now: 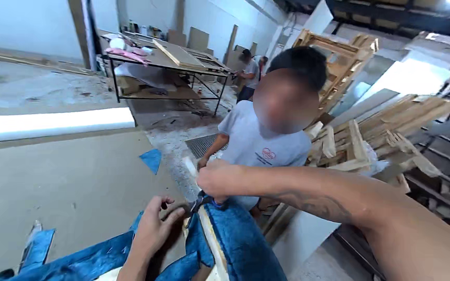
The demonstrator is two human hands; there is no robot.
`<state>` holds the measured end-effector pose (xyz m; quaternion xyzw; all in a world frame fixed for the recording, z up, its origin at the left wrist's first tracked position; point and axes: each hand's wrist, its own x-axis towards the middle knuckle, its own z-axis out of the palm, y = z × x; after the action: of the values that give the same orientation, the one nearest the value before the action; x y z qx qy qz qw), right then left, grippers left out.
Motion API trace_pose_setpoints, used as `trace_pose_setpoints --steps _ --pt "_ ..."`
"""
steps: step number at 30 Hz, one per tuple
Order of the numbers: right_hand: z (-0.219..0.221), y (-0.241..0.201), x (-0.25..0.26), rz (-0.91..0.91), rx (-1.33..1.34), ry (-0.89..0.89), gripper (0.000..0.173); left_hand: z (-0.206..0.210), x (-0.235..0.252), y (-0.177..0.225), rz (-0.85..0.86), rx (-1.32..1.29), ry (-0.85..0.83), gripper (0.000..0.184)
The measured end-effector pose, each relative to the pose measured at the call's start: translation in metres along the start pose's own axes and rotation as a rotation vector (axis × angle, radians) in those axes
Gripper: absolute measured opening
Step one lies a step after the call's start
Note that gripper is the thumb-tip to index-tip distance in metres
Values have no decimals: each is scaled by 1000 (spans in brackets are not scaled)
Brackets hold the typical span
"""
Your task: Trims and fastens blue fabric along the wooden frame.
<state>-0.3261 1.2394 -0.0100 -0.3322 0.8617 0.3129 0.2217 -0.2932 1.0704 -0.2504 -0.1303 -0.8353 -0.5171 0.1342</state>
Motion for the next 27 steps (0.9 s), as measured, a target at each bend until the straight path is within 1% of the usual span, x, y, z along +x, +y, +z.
trace_pose_setpoints --steps 1,2,3,4,5,6,8,10,11,15,21,25,27 --pt "-1 -1 -5 -7 -10 3 27 6 3 -3 17 -2 -36 68" --pt "-2 2 -12 -10 -24 5 23 15 8 -3 56 23 -64 68" --pt "-2 5 -18 -20 -36 13 20 21 13 -1 103 67 -80 57" --pt "-1 8 -21 -36 -34 33 18 21 15 4 149 127 -77 41" --pt "2 11 -21 -58 -25 55 17 20 13 10 159 168 -69 25" --pt "5 12 -19 -86 -25 64 20 21 6 15 133 185 -48 15" --pt "11 12 -7 -108 -60 47 33 20 0 11 77 185 20 15" --pt "18 15 7 -112 -76 59 38 17 2 8 21 133 32 16" --pt "20 15 9 -101 -63 39 37 18 2 9 0 97 26 16" --pt "17 14 8 -63 -5 -10 26 18 7 11 -51 -29 44 12" --pt "0 -6 4 -19 -59 -62 16 9 3 12 -140 -139 37 8" --pt "-2 -6 3 -7 -55 -126 13 10 4 11 -167 -208 32 9" --pt "0 -2 4 -53 -20 -169 16 9 4 11 -214 -216 55 10"
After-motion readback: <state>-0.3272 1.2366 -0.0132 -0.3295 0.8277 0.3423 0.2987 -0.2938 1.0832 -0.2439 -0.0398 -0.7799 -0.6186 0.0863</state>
